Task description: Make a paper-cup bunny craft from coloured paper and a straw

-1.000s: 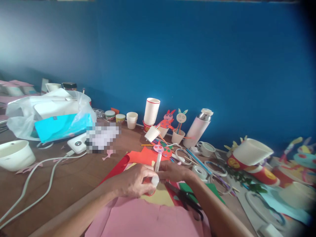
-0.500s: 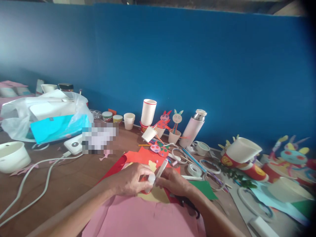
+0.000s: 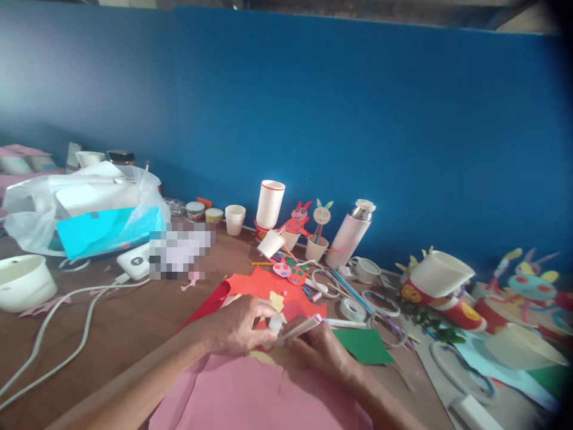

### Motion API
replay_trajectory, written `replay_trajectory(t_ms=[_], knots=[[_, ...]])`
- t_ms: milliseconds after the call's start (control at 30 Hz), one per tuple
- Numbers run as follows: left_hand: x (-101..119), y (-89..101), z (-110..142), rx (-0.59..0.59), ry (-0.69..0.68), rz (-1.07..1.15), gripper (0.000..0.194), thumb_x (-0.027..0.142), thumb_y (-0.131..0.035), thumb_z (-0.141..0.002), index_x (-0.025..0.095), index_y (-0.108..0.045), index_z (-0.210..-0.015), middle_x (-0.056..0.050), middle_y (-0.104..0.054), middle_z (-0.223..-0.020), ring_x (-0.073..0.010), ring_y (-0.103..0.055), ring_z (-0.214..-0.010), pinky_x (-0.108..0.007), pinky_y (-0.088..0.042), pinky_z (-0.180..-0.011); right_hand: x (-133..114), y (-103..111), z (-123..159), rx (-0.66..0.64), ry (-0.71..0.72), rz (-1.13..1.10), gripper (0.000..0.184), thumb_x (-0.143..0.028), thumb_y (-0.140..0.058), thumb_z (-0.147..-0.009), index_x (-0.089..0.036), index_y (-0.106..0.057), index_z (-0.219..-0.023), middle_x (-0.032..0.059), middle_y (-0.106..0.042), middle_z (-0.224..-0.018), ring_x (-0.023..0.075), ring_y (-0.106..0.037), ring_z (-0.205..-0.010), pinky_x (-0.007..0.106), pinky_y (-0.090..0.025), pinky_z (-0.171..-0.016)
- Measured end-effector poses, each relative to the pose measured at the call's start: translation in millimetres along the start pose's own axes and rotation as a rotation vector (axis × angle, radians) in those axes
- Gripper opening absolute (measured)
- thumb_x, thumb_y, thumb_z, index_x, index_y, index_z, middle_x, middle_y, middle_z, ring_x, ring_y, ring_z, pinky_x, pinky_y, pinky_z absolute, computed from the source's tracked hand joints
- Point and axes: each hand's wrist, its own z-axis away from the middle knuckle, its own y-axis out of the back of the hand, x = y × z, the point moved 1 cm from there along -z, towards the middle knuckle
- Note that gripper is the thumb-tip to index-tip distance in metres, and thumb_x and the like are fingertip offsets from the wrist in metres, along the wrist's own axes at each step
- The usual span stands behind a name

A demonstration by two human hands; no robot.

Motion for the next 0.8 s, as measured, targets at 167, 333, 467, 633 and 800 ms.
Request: replay_trajectory(t_ms=[167,333,467,633,800], knots=[[5,3.5,4,-0.003,-0.011,0.005,0.016,0.021,-0.049,-0.075,0.021,-0.065,-0.071,0.002,-0.061,-0.077,-0.0141,-0.053,-0.073,-0.022,-0.033,-0.066,-4,-2,2,-0.01,-0.027,-0.006,0.02,-0.026,-0.049,-0.084,-0.015,-0.065,-0.087,0.0029,-0.064,-0.076,0.0146,-0.056,-0.069,0.022,-0.042,-0.06],[5,3.4,2,0.006,-0.014,-0.028,0.014,0.02,-0.05,-0.074,0.019,-0.063,-0.068,0.002,-0.055,-0.071,-0.0125,-0.05,-0.069,-0.021,-0.03,-0.062,-16,-4,5,-0.023,0.007,0.035,0.024,-0.029,-0.045,-0.086,-0.016,-0.065,-0.087,0.0037,-0.064,-0.074,0.016,-0.057,-0.069,0.023,-0.044,-0.059],[2,1.7,1,0.014,-0.019,-0.062,0.015,0.02,-0.049,-0.074,0.018,-0.062,-0.067,0.001,-0.053,-0.07,-0.0111,-0.047,-0.064,-0.021,-0.028,-0.059,-25,-8,8,-0.04,0.095,0.157,0.028,-0.03,-0.04,-0.088,-0.019,-0.065,-0.087,0.0054,-0.065,-0.077,0.0164,-0.058,-0.07,0.024,-0.046,-0.062],[2,1.7,1,0.032,-0.044,-0.074,0.015,0.019,-0.048,-0.075,0.017,-0.059,-0.066,0.001,-0.053,-0.069,-0.0114,-0.047,-0.065,-0.021,-0.027,-0.058,-25,-18,13,0.033,0.234,0.351,0.021,-0.028,-0.043,-0.086,-0.022,-0.063,-0.089,0.0045,-0.065,-0.077,0.0182,-0.058,-0.07,0.027,-0.046,-0.064],[1,1.3,1,0.013,-0.039,-0.05,0.016,0.02,-0.048,-0.075,0.017,-0.063,-0.068,0.001,-0.055,-0.07,-0.0112,-0.049,-0.066,-0.021,-0.028,-0.059,-30,-27,16,0.056,0.379,0.544,0.02,-0.014,-0.043,-0.082,-0.02,-0.057,-0.095,0.0052,-0.063,-0.076,0.0186,-0.058,-0.07,0.028,-0.045,-0.063]])
